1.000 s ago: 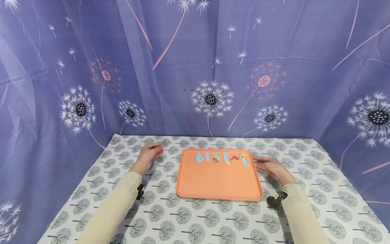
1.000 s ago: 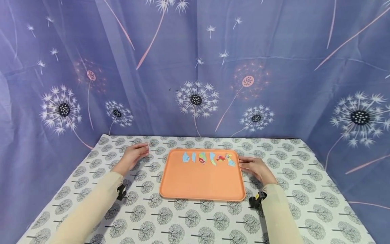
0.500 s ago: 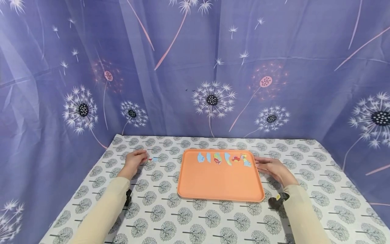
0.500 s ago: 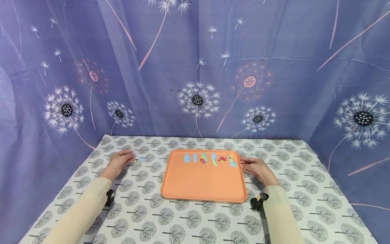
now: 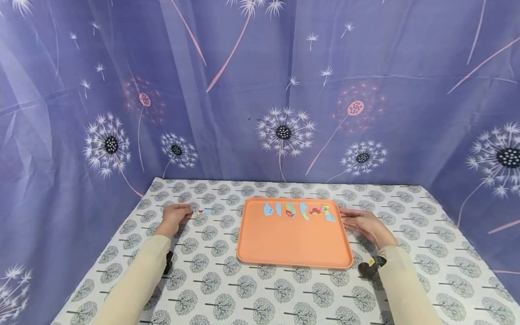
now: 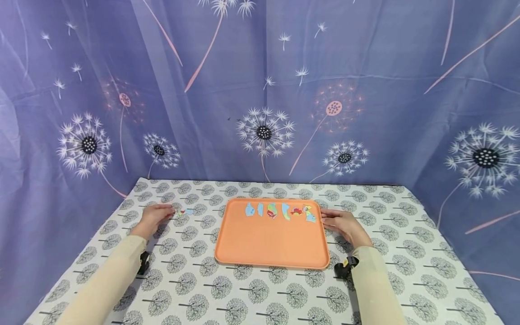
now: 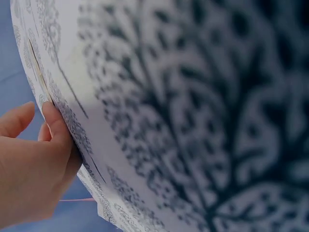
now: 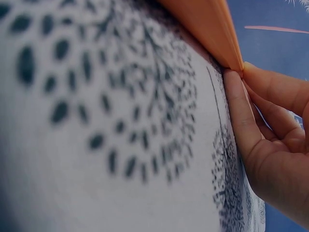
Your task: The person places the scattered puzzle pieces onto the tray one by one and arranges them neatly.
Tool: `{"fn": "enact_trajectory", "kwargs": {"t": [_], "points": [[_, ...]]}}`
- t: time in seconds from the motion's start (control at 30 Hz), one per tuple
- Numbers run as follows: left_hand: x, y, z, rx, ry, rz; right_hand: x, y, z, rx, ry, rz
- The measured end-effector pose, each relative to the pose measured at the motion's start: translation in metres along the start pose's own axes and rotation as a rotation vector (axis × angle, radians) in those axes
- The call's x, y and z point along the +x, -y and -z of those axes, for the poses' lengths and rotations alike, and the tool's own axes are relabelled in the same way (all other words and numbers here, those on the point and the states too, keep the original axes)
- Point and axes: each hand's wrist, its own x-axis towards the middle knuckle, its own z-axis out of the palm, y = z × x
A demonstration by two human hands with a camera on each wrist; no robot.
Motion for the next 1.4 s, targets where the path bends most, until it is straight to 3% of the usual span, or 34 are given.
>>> {"fn": "enact_trajectory", "kwargs": {"t": [0.3, 0.5, 0.8, 1.13, 1.4], "points": [[-0.0033, 0.0014, -0.0028, 0.21, 0.021, -0.031, -0.0002, 0.0012, 0.0002, 0.023, 0.001, -0.001], [-0.004, 0.0016, -0.0041, 0.237, 0.035, -0.07, -0.0007, 0.0016, 0.0005, 0.028, -0.003, -0.007], [-0.0077, -0.0012, -0.008, 0.292, -0.016, -0.099, -0.0006, 0.0011, 0.0005, 0.022, 0.009, 0.006], [-0.0085, -0.0024, -0.0098, 0.284, 0.003, -0.098, -0.001, -0.0007, 0.0005, 0.013, -0.002, 0.004], [-0.004, -0.0037, -0.0091, 0.204, 0.068, -0.089, -0.0006, -0.0001, -0.0003, 0.003, 0.003, 0.01]]}}
